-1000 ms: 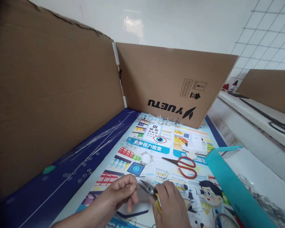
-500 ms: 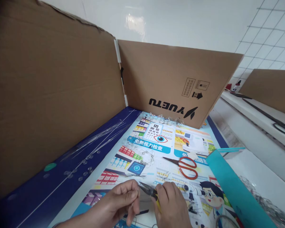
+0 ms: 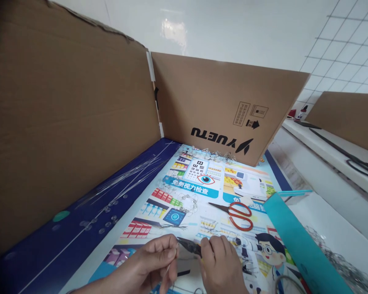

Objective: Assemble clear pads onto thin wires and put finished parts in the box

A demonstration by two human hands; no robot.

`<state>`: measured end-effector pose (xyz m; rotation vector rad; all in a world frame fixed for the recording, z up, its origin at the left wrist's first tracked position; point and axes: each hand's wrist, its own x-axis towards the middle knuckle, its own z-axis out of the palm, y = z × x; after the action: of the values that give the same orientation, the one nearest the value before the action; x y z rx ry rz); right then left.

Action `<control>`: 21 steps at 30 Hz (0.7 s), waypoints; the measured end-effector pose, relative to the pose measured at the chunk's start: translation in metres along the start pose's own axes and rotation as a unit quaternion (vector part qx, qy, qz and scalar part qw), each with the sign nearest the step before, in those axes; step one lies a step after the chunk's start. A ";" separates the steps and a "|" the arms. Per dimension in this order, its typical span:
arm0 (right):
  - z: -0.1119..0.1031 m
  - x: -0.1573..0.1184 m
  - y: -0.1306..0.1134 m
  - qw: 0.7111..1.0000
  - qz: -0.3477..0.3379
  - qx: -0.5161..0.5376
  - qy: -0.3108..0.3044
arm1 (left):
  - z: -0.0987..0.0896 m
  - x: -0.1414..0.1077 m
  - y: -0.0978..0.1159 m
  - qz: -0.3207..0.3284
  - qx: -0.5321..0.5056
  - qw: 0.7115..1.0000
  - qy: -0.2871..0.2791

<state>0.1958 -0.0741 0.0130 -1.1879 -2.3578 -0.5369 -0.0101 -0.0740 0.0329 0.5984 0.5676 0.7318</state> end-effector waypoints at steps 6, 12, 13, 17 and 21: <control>-0.001 0.000 0.001 1.000 -0.008 -0.002 -0.017 | 0.000 0.000 0.002 0.009 0.021 1.000 0.000; -0.008 0.002 -0.001 0.995 0.041 0.082 -0.030 | -0.005 0.003 0.005 0.028 0.108 0.994 0.010; -0.009 0.003 -0.001 0.992 0.052 0.106 -0.037 | -0.006 0.004 0.006 0.032 0.126 0.991 0.014; -0.014 0.007 -0.001 0.968 0.089 0.224 -0.075 | -0.010 0.006 0.009 0.053 0.206 0.977 0.030; -0.018 0.012 0.001 0.925 0.130 0.327 -0.144 | -0.016 0.006 0.011 0.069 0.264 0.962 0.021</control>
<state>0.1936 -0.0751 0.0342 -1.2641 -2.2587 0.5185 -0.0216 -0.0580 0.0274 1.1286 0.7740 0.7257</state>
